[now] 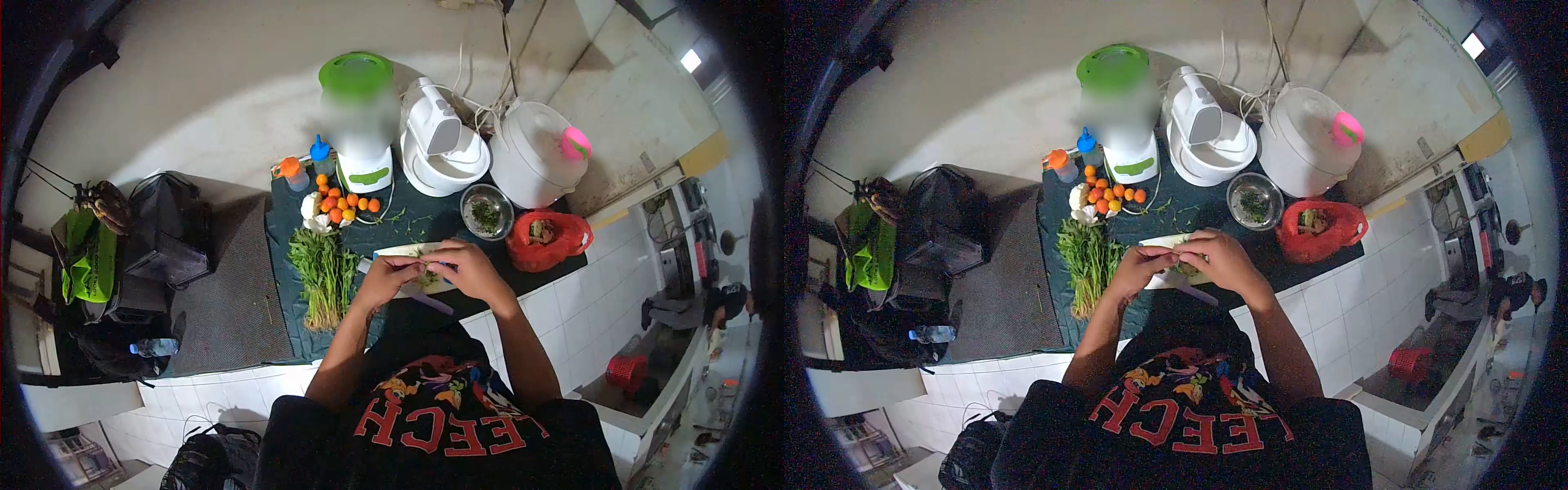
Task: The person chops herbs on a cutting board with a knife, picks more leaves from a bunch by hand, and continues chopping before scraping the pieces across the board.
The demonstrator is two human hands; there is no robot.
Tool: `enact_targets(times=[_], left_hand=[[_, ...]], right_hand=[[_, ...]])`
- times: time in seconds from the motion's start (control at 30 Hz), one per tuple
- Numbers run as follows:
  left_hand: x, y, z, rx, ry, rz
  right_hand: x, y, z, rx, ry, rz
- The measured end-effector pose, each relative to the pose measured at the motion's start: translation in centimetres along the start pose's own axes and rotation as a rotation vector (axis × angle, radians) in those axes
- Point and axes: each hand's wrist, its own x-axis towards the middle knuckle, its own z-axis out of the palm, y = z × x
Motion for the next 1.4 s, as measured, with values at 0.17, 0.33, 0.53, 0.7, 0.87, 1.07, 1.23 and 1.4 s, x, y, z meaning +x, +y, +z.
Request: enact_targets(times=[0.17,0.33,0.53,0.7,0.87,1.07,1.23,1.4], left_hand=[[-0.3,-0.3,0.1,0.091,-0.007,-0.013],[-0.9,-0.9,0.7,0.039,-0.026,0.013],[-2.5,-0.2,2.6,0.676,0.092,0.136],[-2.8,-0.5,3.7,1.075,0.330,0.632],[-2.4,-1.0,2.9,1.131,0.193,0.742],[-3.0,-2.8,1.7,1.158,0.168,0.797],[-3.9,-3.9,2.4,1.224,0.207,0.820],[-4.8,-4.2,2.5,1.264,0.260,0.794]], right_hand=[[-0.8,-0.6,0.5,-0.107,0.025,-0.023],[-2.0,-0.8,2.6,-0.332,0.053,0.008],[-3.4,-0.3,3.5,-0.434,0.014,-0.046],[-3.9,-0.2,4.0,-0.398,0.032,0.019],[-4.5,0.0,4.9,-0.290,0.037,0.126],[-5.2,-0.4,5.0,-0.008,0.025,0.287],[-6.1,-0.3,6.2,0.011,0.064,0.334],[-6.0,-0.7,6.6,0.094,0.088,0.369]])
